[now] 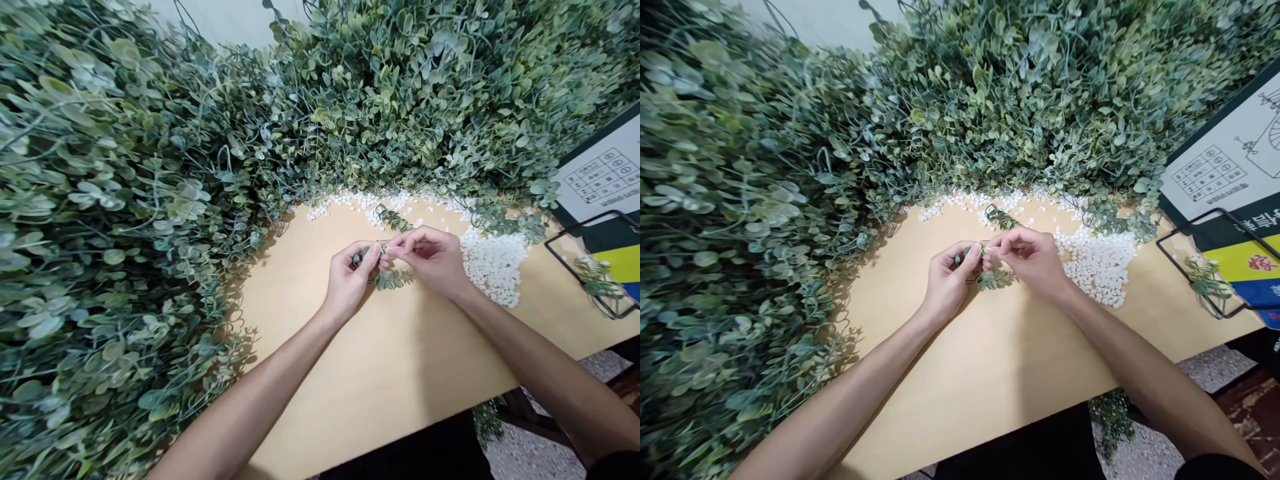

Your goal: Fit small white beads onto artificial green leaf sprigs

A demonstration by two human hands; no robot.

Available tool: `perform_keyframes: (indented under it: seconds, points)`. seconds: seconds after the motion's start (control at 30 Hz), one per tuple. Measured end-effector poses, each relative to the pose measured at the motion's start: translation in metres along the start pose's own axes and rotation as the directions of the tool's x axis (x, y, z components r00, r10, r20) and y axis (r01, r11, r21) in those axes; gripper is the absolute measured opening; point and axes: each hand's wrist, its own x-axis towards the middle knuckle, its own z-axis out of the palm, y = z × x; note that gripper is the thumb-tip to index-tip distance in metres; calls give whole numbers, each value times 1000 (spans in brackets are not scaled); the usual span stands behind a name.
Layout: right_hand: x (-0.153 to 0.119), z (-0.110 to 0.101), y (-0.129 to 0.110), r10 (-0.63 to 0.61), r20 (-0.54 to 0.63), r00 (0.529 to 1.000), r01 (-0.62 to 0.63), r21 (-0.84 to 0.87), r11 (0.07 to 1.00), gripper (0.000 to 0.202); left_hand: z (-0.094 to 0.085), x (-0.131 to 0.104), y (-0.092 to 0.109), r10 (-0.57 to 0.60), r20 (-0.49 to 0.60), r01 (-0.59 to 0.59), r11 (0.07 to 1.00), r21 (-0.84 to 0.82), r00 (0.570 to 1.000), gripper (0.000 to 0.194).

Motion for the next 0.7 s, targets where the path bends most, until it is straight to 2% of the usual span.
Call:
perform_keyframes:
  seconds: [0.2, 0.33, 0.53, 0.7]
  points:
    - [-1, 2, 0, 0, -56, 998, -1, -14, 1000, 24, -1, 4, 2, -71, 27, 73, 992, -107, 997, 29]
    - [-2, 4, 2, 22, -91, 996, -27, -53, 998, 28, 0, 5, 4, -115, 11, 116, 985, -130, 993, 32]
    - [-3, 7, 3, -5, -134, 991, -6, -75, 997, 36, 0, 4, 5, -99, 20, 101, 987, -125, 995, 33]
    - [-3, 8, 4, -25, -144, 989, 14, -71, 997, 34, 0, 4, 5, -95, 18, 96, 987, -127, 995, 32]
